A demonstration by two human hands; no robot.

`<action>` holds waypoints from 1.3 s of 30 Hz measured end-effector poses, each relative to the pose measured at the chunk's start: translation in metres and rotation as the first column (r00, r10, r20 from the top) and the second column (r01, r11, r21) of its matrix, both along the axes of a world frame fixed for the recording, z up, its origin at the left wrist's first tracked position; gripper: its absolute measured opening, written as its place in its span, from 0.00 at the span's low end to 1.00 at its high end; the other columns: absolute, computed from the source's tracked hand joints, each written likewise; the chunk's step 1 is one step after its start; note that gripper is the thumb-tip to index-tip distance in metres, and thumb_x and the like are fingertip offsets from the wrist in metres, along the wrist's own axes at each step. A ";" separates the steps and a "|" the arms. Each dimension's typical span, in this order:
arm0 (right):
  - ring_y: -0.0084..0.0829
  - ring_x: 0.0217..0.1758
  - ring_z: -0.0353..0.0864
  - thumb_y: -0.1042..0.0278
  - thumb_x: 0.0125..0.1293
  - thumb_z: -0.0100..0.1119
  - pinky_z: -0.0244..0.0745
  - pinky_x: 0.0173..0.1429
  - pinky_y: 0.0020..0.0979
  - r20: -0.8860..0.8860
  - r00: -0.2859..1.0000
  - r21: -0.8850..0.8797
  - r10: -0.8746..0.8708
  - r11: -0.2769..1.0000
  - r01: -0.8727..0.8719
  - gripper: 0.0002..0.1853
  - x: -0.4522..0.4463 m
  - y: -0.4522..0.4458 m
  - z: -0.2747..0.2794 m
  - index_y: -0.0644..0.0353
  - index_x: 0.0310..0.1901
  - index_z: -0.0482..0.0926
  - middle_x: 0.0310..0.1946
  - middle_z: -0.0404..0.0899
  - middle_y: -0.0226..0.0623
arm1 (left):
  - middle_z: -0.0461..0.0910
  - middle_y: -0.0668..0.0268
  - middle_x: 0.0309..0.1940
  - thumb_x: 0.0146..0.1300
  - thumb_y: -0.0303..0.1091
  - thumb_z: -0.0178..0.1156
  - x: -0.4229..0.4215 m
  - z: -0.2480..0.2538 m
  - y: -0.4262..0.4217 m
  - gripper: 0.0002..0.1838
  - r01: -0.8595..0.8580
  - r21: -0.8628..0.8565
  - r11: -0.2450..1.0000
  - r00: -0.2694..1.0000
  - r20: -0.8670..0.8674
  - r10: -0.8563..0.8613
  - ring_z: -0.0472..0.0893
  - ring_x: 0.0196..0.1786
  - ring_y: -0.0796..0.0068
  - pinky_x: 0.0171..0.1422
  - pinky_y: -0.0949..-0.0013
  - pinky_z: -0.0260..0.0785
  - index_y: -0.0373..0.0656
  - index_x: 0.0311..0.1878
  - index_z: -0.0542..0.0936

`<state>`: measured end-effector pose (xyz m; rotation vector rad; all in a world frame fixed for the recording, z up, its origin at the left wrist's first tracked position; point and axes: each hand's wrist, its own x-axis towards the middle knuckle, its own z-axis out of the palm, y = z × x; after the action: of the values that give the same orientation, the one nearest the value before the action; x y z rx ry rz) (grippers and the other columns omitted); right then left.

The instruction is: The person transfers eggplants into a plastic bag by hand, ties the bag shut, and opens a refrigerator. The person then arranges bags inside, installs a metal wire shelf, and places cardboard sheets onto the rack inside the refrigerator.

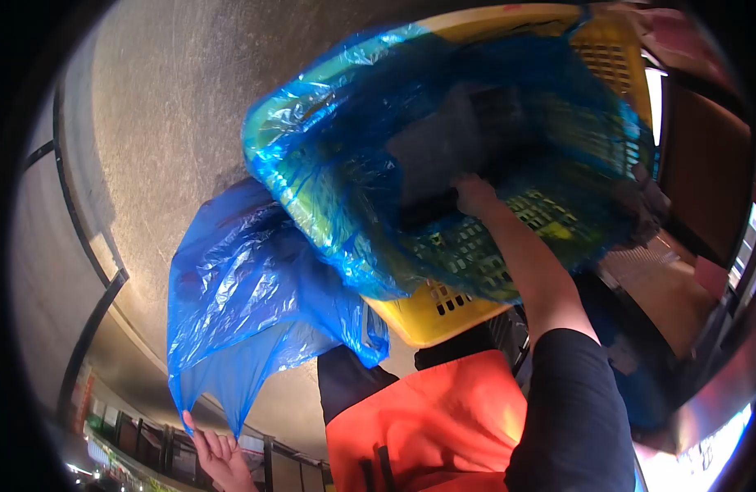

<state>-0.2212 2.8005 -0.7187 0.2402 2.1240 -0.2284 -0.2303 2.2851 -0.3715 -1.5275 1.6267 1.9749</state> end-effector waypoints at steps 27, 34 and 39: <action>0.22 0.25 0.65 0.67 0.43 0.57 0.65 0.30 0.27 -0.330 0.583 -0.212 -0.742 0.660 0.721 0.19 0.062 -0.045 0.317 0.63 0.39 0.68 0.22 0.67 0.31 | 0.52 0.78 0.13 0.68 0.29 0.40 0.003 -0.004 -0.027 0.22 0.163 0.210 0.964 0.986 -0.066 -0.153 0.50 0.15 0.89 0.21 0.82 0.44 0.43 0.65 0.57; 0.25 0.34 0.71 0.73 0.36 0.57 0.68 0.42 0.26 -0.079 0.671 -0.397 -0.738 0.640 0.657 0.25 0.080 -0.177 0.392 0.64 0.43 0.71 0.32 0.72 0.34 | 0.52 0.77 0.13 0.68 0.32 0.41 0.009 -0.006 -0.047 0.24 0.259 0.371 0.892 0.964 -0.151 -0.217 0.51 0.14 0.88 0.22 0.82 0.45 0.43 0.66 0.55; 0.46 0.40 0.76 0.61 0.40 0.62 0.72 0.44 0.37 -0.044 0.950 -0.509 -0.309 0.825 0.245 0.25 0.032 -0.288 0.298 0.61 0.43 0.71 0.35 0.75 0.45 | 0.52 0.77 0.13 0.68 0.31 0.41 0.017 -0.006 -0.058 0.24 0.302 0.395 0.868 0.952 -0.172 -0.253 0.51 0.15 0.88 0.22 0.82 0.45 0.44 0.66 0.54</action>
<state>-0.1888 2.5125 -0.4206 0.2300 2.0632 -0.9773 -0.2137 2.2268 -0.3778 -0.9783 1.2583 2.0988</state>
